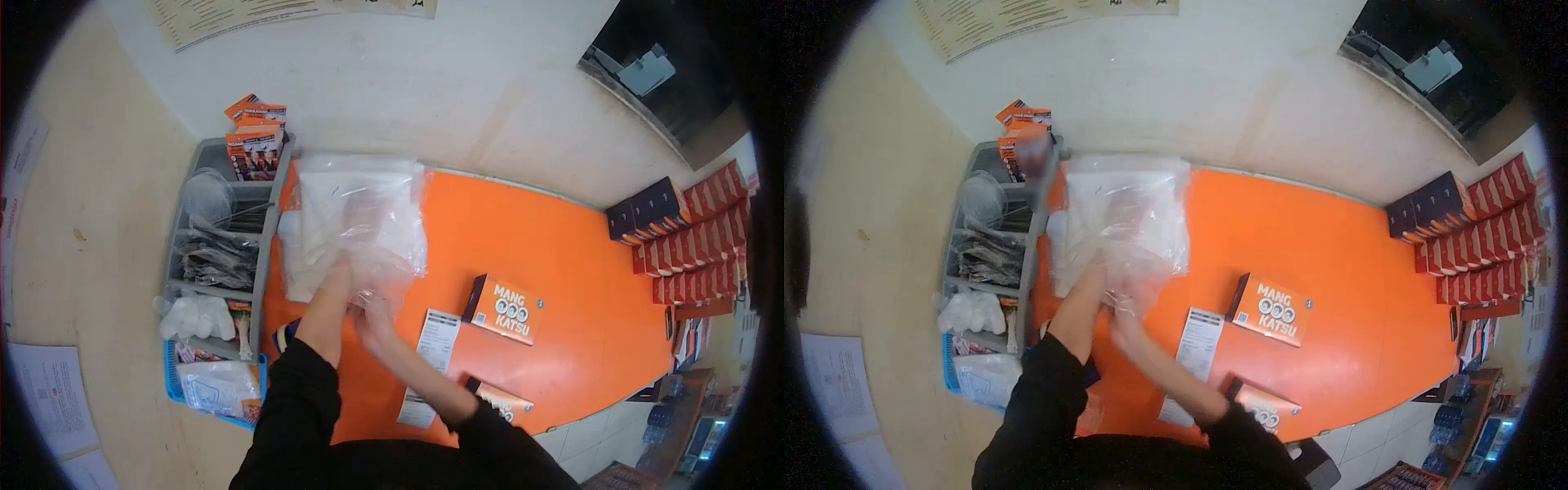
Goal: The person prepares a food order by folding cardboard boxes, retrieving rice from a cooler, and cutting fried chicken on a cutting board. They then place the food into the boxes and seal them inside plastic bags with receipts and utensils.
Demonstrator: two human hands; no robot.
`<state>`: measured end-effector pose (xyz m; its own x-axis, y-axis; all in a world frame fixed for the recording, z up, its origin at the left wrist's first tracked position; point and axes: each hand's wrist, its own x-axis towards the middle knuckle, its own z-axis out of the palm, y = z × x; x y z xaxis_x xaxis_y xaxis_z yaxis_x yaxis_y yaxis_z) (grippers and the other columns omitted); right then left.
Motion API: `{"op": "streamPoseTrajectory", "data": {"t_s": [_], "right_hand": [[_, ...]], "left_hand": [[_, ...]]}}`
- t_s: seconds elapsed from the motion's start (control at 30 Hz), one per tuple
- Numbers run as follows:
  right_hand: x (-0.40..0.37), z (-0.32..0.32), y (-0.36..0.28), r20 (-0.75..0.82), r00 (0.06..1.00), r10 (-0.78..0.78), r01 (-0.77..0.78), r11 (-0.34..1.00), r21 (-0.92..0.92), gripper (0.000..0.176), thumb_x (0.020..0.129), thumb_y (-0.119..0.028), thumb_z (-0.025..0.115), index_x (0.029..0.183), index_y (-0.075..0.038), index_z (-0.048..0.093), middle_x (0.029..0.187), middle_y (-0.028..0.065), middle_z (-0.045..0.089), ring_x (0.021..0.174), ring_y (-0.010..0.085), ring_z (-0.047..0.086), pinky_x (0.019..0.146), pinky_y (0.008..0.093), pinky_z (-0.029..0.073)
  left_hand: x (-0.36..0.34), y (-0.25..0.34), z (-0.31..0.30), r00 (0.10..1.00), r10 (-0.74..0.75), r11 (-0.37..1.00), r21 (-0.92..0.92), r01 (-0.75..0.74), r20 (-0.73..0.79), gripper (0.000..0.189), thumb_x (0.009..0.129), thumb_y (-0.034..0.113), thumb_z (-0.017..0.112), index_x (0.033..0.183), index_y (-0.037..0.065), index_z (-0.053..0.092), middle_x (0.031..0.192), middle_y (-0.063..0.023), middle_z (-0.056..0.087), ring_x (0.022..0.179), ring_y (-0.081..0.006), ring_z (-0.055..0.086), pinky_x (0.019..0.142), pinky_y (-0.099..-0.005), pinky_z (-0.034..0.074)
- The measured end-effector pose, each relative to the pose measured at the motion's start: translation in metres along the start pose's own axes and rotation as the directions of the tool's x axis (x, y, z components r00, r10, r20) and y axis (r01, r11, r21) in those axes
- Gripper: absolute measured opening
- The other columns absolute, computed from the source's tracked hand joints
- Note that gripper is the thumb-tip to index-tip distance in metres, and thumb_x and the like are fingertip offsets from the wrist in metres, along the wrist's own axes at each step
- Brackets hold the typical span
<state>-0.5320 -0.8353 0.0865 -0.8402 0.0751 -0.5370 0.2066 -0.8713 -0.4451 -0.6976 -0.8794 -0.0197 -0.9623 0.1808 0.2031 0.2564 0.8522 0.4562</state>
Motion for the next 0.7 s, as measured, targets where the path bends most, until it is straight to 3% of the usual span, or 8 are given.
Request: {"op": "streamPoseTrajectory", "data": {"t_s": [0.07, 0.2, 0.27, 0.33, 0.37, 0.43, 0.57, 0.7], "right_hand": [[-0.049, -0.028, -0.027, -0.050, 0.962, 0.267, -0.271, 0.956, -0.114, 0.009, 0.088, -0.002, 0.048, 0.088, -0.011, 0.047, 0.077, -0.0020, 0.048, 0.060, 0.0098, 0.043, 0.052, 0.0203, 0.032], [-0.142, -0.049, -0.098, 0.292, 0.954, 0.072, 0.158, 0.706, -0.690, 0.008, 0.090, -0.007, 0.047, 0.083, -0.009, 0.046, 0.075, -0.0015, 0.046, 0.061, 0.0098, 0.042, 0.055, 0.0215, 0.034], [-0.174, -0.068, -0.138, 0.871, 0.431, -0.238, 0.829, -0.278, -0.486, 0.020, 0.092, -0.024, 0.049, 0.086, -0.004, 0.050, 0.080, 0.0021, 0.051, 0.067, 0.0140, 0.047, 0.061, 0.0290, 0.040], [-0.182, -0.124, -0.161, 0.702, 0.439, -0.560, 0.818, -0.073, -0.570, 0.037, 0.092, -0.036, 0.045, 0.100, 0.000, 0.050, 0.097, 0.0081, 0.053, 0.088, 0.0192, 0.052, 0.079, 0.0362, 0.043], [-0.199, -0.106, -0.177, 0.384, 0.641, -0.664, 0.683, 0.266, -0.680, 0.047, 0.093, -0.037, 0.041, 0.122, 0.000, 0.043, 0.114, 0.0104, 0.048, 0.109, 0.0201, 0.045, 0.094, 0.0378, 0.037], [-0.198, -0.146, -0.195, 0.257, 0.506, -0.823, 0.819, 0.366, -0.442, 0.066, 0.092, -0.043, 0.042, 0.141, -0.004, 0.023, 0.134, 0.0088, 0.039, 0.127, 0.0203, 0.034, 0.104, 0.0392, 0.029], [-0.229, -0.150, -0.184, 0.253, 0.567, -0.784, 0.820, 0.567, -0.082, 0.071, 0.089, -0.046, 0.048, 0.141, -0.005, 0.025, 0.136, 0.0108, 0.040, 0.125, 0.0227, 0.038, 0.102, 0.0425, 0.033], [-0.247, -0.136, -0.135, 0.721, 0.585, -0.371, 0.266, 0.928, 0.262, 0.072, 0.085, -0.044, 0.056, 0.138, -0.003, 0.031, 0.131, 0.0135, 0.044, 0.119, 0.0254, 0.044, 0.097, 0.0463, 0.037]], "left_hand": [[-0.016, -0.003, -0.008, 0.999, -0.045, 0.998, -0.035, 0.045, 0.005, 0.022, 0.090, 0.013, 0.048, 0.107, 0.000, 0.047, 0.100, -0.0147, 0.050, 0.089, -0.0280, 0.049, 0.085, -0.0364, 0.038], [-0.032, -0.001, -0.025, 0.986, -0.161, 0.905, -0.405, 0.130, -0.044, 0.016, 0.090, 0.015, 0.049, 0.101, 0.003, 0.046, 0.092, -0.0117, 0.048, 0.084, -0.0249, 0.048, 0.080, -0.0354, 0.038], [-0.050, 0.013, -0.038, 0.963, -0.269, 0.601, -0.782, 0.167, -0.001, 0.014, 0.090, 0.016, 0.049, 0.098, 0.005, 0.046, 0.089, -0.0102, 0.047, 0.082, -0.0234, 0.047, 0.078, -0.0349, 0.038], [-0.091, 0.049, -0.058, 0.949, -0.284, -0.041, -0.991, 0.131, 0.137, 0.013, 0.090, 0.017, 0.049, 0.094, 0.006, 0.045, 0.085, -0.0086, 0.046, 0.080, -0.0219, 0.047, 0.076, -0.0344, 0.038], [-0.118, 0.073, -0.067, 0.953, -0.241, -0.336, -0.937, 0.093, 0.181, 0.012, 0.090, 0.018, 0.050, 0.093, 0.007, 0.045, 0.083, -0.0079, 0.046, 0.078, -0.0211, 0.046, 0.075, -0.0342, 0.038], [-0.174, 0.126, -0.077, 0.975, -0.164, -0.664, -0.747, 0.003, 0.150, 0.012, 0.091, 0.019, 0.050, 0.090, 0.008, 0.045, 0.080, -0.0064, 0.045, 0.076, -0.0196, 0.046, 0.073, -0.0337, 0.038], [-0.221, 0.187, -0.122, 0.994, -0.108, -0.864, -0.491, -0.110, -0.033, 0.014, 0.091, 0.021, 0.051, 0.083, 0.011, 0.044, 0.073, -0.0033, 0.043, 0.071, -0.0166, 0.045, 0.069, -0.0326, 0.038], [-0.216, 0.205, -0.236, 0.960, -0.162, -0.656, -0.702, -0.278, -0.228, 0.022, 0.094, 0.031, 0.048, 0.080, 0.015, 0.040, 0.074, 0.0006, 0.035, 0.074, -0.0138, 0.039, 0.072, -0.0303, 0.034]]}}
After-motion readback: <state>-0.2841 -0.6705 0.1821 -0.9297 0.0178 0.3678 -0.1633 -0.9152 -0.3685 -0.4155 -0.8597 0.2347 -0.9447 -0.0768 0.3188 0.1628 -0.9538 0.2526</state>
